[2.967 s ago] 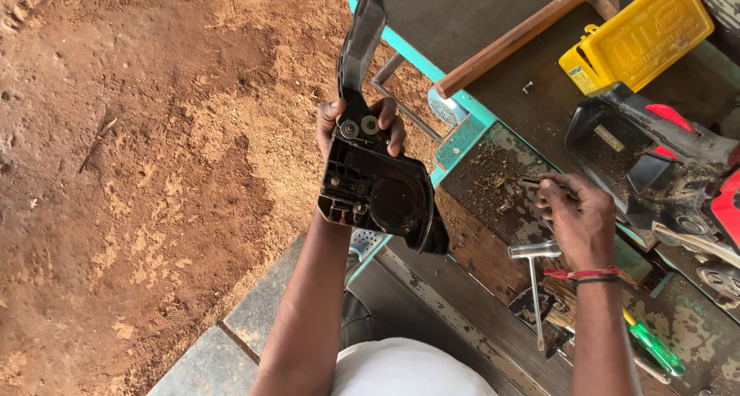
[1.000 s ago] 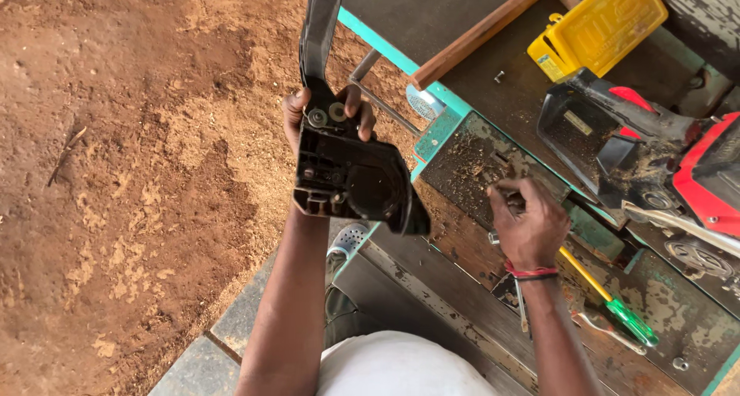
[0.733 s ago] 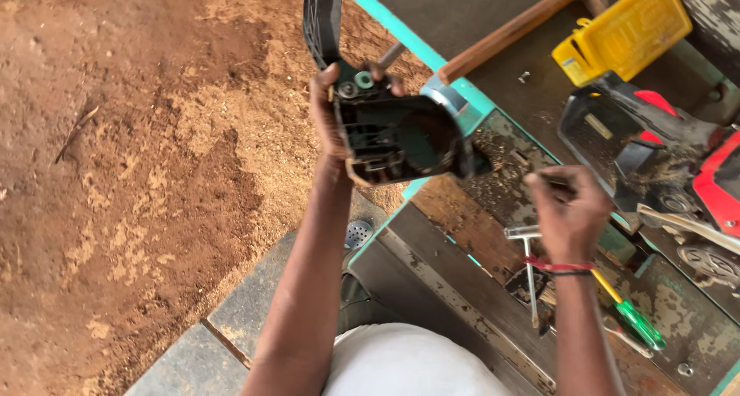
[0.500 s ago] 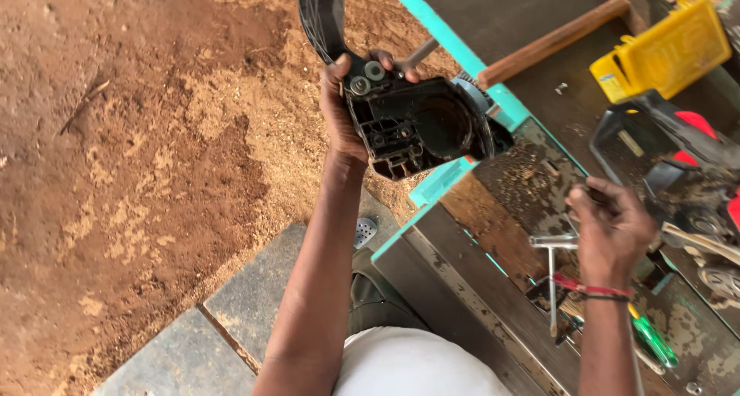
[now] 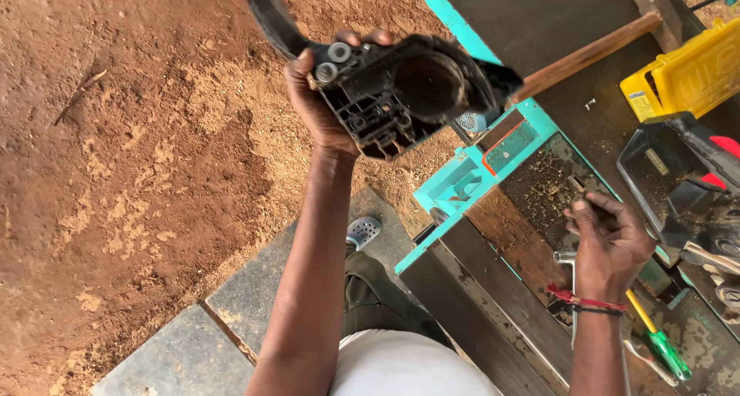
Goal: The person disassembles the housing of a chainsaw using a screwdriver and a socket wrench, then cleans the interior components with a brush.
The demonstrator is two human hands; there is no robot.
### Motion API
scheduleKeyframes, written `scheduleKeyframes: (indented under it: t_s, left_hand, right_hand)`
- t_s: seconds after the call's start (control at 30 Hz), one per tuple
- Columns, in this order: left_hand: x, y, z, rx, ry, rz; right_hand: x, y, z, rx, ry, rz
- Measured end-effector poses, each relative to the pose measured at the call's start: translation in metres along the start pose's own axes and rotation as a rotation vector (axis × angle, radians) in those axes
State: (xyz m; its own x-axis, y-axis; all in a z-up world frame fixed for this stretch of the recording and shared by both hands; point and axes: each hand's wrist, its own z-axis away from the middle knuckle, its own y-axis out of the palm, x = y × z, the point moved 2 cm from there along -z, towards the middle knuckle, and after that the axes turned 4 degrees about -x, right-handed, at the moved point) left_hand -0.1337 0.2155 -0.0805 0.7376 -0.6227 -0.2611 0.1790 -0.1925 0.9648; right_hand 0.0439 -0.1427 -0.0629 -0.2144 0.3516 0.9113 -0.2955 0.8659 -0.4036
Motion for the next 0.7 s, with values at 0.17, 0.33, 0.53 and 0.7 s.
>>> scheduleKeyframes:
  t_s: [0.17,0.33,0.53,0.7]
  left_hand:
    - [0.012,-0.012,-0.004,0.064,-0.111,-0.017]
    - [0.049,-0.039,0.029,-0.042,-0.201,-0.18]
    - [0.199,-0.07,0.114,-0.398,-0.474,-0.114]
    - [0.267,-0.054,0.172,-0.018,0.156,-1.064]
  right_hand:
    - [0.012,0.004,-0.005,-0.003,-0.039,0.014]
    - [0.011,-0.004,-0.009,0.015,-0.045,-0.012]
    - [-0.015,-0.042,-0.003,0.084,-0.062,-0.029]
    - [-0.061,-0.081,-0.005,0.203,0.004,-0.004]
